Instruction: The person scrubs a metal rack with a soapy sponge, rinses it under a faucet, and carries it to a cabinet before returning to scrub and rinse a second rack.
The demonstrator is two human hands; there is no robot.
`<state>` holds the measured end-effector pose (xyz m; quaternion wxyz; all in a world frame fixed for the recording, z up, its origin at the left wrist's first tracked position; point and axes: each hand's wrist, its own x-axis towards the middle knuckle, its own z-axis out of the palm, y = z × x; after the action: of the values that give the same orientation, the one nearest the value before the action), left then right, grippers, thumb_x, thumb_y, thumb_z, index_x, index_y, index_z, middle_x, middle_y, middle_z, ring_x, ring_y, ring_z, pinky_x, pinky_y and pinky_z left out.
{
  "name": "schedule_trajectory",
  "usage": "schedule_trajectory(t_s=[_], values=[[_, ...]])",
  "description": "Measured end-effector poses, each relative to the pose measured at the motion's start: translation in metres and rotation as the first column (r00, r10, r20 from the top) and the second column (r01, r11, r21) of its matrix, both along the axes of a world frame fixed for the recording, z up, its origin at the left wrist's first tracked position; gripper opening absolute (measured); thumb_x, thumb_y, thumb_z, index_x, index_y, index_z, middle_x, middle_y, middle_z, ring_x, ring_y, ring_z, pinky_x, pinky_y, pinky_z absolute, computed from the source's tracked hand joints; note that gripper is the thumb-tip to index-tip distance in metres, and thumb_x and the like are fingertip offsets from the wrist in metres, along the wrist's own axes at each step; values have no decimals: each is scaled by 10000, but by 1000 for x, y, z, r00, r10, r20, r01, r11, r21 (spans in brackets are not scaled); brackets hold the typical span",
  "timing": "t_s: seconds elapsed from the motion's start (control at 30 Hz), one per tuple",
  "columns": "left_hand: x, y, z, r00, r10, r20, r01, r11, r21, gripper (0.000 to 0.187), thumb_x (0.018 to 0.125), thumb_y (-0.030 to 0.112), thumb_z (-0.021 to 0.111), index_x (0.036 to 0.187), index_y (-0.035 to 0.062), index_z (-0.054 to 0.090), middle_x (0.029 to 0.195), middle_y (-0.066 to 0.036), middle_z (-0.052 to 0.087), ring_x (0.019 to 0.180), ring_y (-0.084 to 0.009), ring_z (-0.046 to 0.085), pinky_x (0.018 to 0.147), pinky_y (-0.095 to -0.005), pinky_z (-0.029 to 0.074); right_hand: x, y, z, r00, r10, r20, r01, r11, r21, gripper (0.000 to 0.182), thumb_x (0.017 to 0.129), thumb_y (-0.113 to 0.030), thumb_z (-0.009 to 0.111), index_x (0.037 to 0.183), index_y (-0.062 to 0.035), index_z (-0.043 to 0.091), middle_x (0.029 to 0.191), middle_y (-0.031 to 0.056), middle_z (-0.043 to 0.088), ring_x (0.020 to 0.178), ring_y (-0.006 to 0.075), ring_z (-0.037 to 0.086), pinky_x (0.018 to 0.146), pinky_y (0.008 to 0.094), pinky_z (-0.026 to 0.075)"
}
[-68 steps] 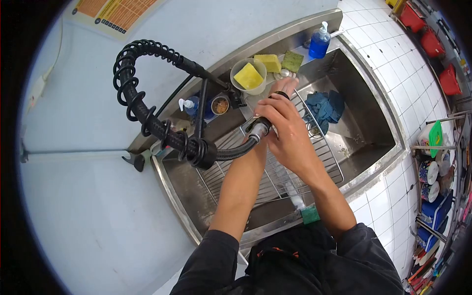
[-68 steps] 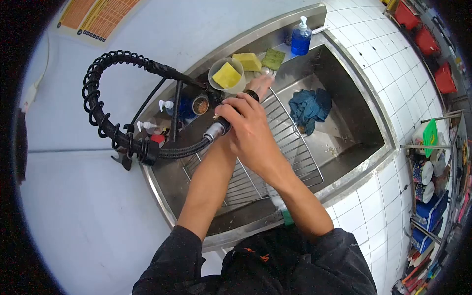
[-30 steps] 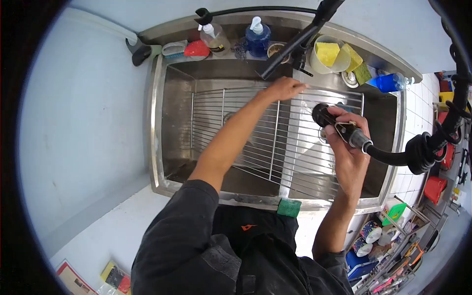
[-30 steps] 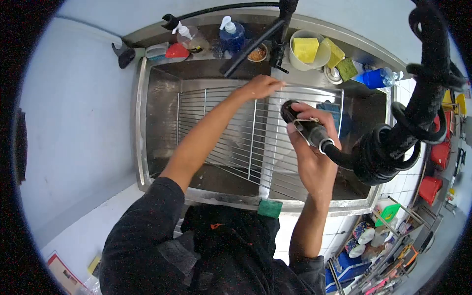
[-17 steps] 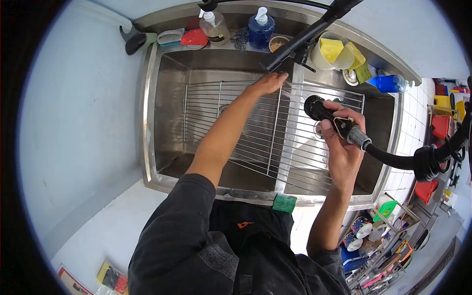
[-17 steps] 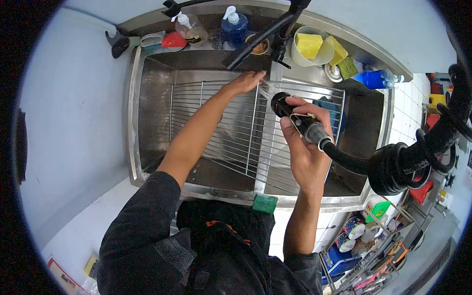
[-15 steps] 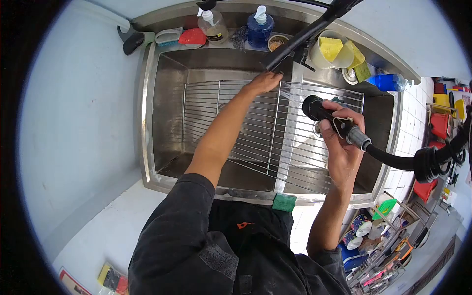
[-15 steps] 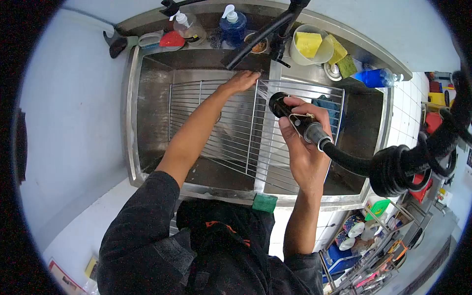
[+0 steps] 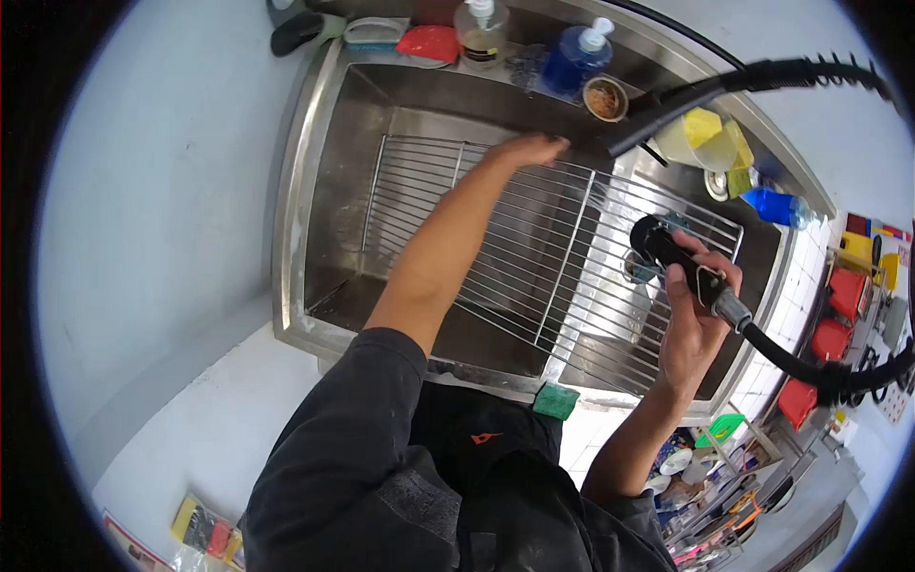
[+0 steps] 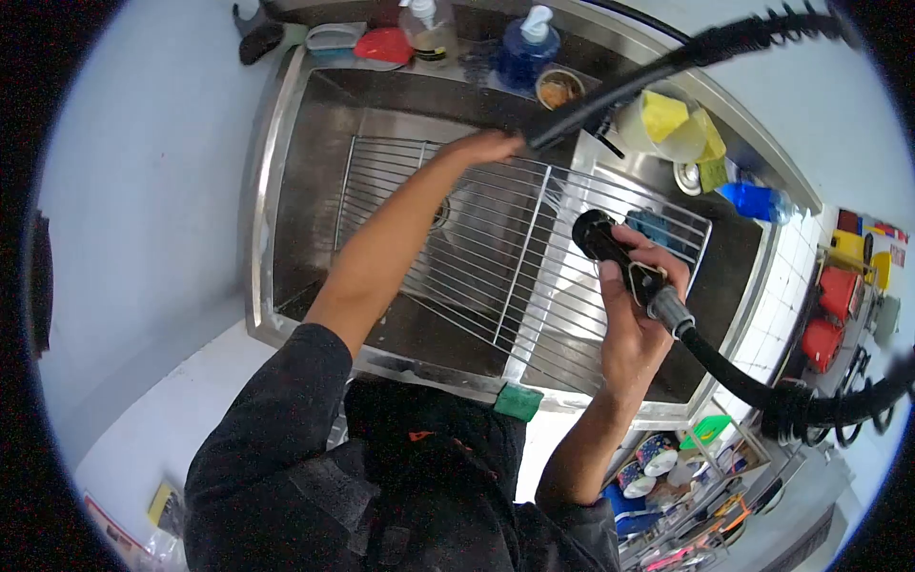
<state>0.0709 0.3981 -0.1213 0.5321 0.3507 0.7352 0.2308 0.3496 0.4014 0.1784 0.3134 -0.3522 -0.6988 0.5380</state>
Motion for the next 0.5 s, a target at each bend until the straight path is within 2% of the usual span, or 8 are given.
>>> schedule_trajectory(t_s=[0.07, 0.13, 0.23, 0.27, 0.33, 0.37, 0.47, 0.5], values=[[20, 23, 16, 989, -142, 35, 140, 988, 69, 610, 951, 569, 454, 1035, 48, 760, 1122, -195, 718, 1097, -332, 666, 979, -442, 479, -4, -6, -4, 1000, -2, -30, 2, 1000, -31, 313, 889, -10, 714, 1142, -72, 541, 1217, 212, 645, 1157, 263, 614, 994, 432, 508], [39, 21, 87, 992, -126, -27, 129, 975, 179, 544, 945, 546, 489, 1018, 84, 767, 1065, -155, 733, 1052, -297, 672, 932, -426, 490, -6, -11, -2, 999, -11, -44, 8, 997, -78, 318, 890, -11, 715, 1145, -74, 536, 1220, 213, 643, 1162, 266, 612, 1001, 435, 504], [52, 46, 72, 982, -186, 38, 180, 975, 131, 461, 941, 499, 536, 999, 99, 757, 1004, -112, 731, 976, -247, 665, 873, -401, 493, 2, -11, 3, 1000, 4, 0, -4, 997, -82, 307, 920, 15, 661, 1178, -68, 517, 1235, 222, 635, 1194, 272, 594, 1071, 429, 433], [51, 50, 54, 972, -220, 79, 199, 958, 206, 437, 938, 483, 549, 991, 101, 753, 994, -105, 727, 962, -232, 658, 862, -392, 491, 3, -11, 6, 1000, 1, 21, 1, 995, -95, 306, 932, 31, 635, 1193, -65, 508, 1245, 227, 630, 1204, 273, 587, 1098, 422, 405], [48, 61, 3, 945, -294, 146, 229, 908, 350, 390, 931, 451, 575, 976, 103, 745, 972, -91, 719, 933, -202, 644, 840, -374, 486, 8, -10, 5, 1000, 8, 19, -7, 998, -59, 302, 930, 27, 645, 1186, -60, 511, 1228, 223, 633, 1200, 278, 588, 1086, 427, 414], [48, 62, -2, 944, -297, 145, 229, 904, 361, 385, 939, 465, 595, 981, 112, 743, 976, -57, 714, 937, -176, 625, 851, -362, 477, 9, -10, 6, 1000, 13, 16, -12, 999, -51, 302, 929, 23, 649, 1185, -57, 511, 1225, 223, 633, 1198, 279, 589, 1083, 427, 417], [46, 55, 11, 918, -259, 299, 137, 918, 372, 350, 971, 426, 622, 832, 113, 691, 805, 37, 662, 805, -123, 566, 789, -302, 443, 15, -8, 9, 999, 7, 52, -5, 999, -38, 311, 919, -3, 677, 1181, -49, 514, 1224, 222, 635, 1179, 274, 594, 1063, 424, 434], [42, 51, 31, 892, -290, 347, 191, 937, 292, 397, 961, 492, 633, 792, 135, 668, 726, 64, 564, 768, -100, 493, 769, -275, 408, 17, -8, 11, 997, -1, 71, 4, 999, -45, 314, 917, -7, 681, 1180, -51, 515, 1223, 222, 635, 1172, 267, 595, 1057, 420, 437]])
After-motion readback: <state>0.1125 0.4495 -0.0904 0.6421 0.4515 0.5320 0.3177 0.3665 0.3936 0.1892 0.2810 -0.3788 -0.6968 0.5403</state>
